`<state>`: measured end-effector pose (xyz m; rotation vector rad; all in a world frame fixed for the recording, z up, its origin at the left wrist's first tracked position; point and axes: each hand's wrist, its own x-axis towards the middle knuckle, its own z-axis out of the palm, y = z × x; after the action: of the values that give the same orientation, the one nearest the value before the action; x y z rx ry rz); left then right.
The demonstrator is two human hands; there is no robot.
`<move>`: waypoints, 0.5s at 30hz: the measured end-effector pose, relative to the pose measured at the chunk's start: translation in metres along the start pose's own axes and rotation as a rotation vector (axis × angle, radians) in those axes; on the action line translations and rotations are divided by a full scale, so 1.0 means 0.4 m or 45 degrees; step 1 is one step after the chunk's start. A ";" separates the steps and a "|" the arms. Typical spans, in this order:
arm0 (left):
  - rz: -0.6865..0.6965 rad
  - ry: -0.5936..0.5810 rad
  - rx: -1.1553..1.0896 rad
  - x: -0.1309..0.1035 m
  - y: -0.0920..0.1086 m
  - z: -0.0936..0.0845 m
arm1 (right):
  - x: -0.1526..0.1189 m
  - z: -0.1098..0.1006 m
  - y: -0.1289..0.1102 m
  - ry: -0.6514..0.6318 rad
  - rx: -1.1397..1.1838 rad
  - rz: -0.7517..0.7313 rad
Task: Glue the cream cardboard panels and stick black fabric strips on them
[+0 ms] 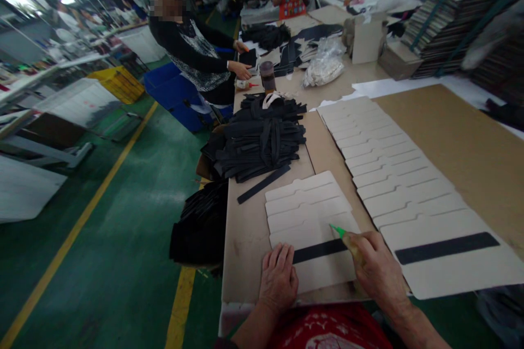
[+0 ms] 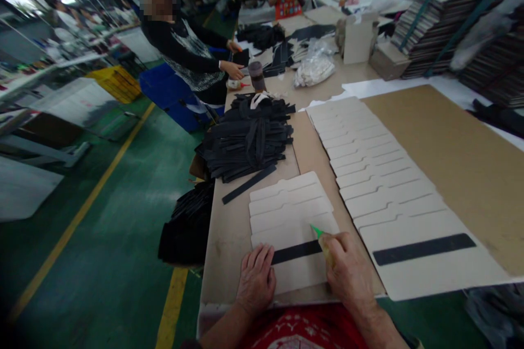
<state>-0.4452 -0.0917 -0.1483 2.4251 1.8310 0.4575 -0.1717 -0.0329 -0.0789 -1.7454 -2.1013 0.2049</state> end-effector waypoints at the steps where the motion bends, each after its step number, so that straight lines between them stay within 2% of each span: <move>1: 0.013 0.000 0.018 0.001 0.000 -0.003 | 0.001 -0.004 0.008 0.025 -0.021 0.034; 5: 0.032 -0.001 0.048 0.007 0.001 -0.014 | 0.002 -0.019 0.047 0.088 -0.100 0.143; 11: 0.024 -0.008 0.032 0.011 0.002 -0.018 | -0.001 -0.011 0.042 0.011 -0.011 0.071; 15: 0.028 -0.008 0.027 0.010 0.002 -0.018 | 0.001 -0.021 0.057 0.110 -0.095 0.175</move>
<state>-0.4456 -0.0890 -0.1404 2.4600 1.8172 0.4340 -0.1479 -0.0290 -0.0794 -1.9085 -1.9536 0.0887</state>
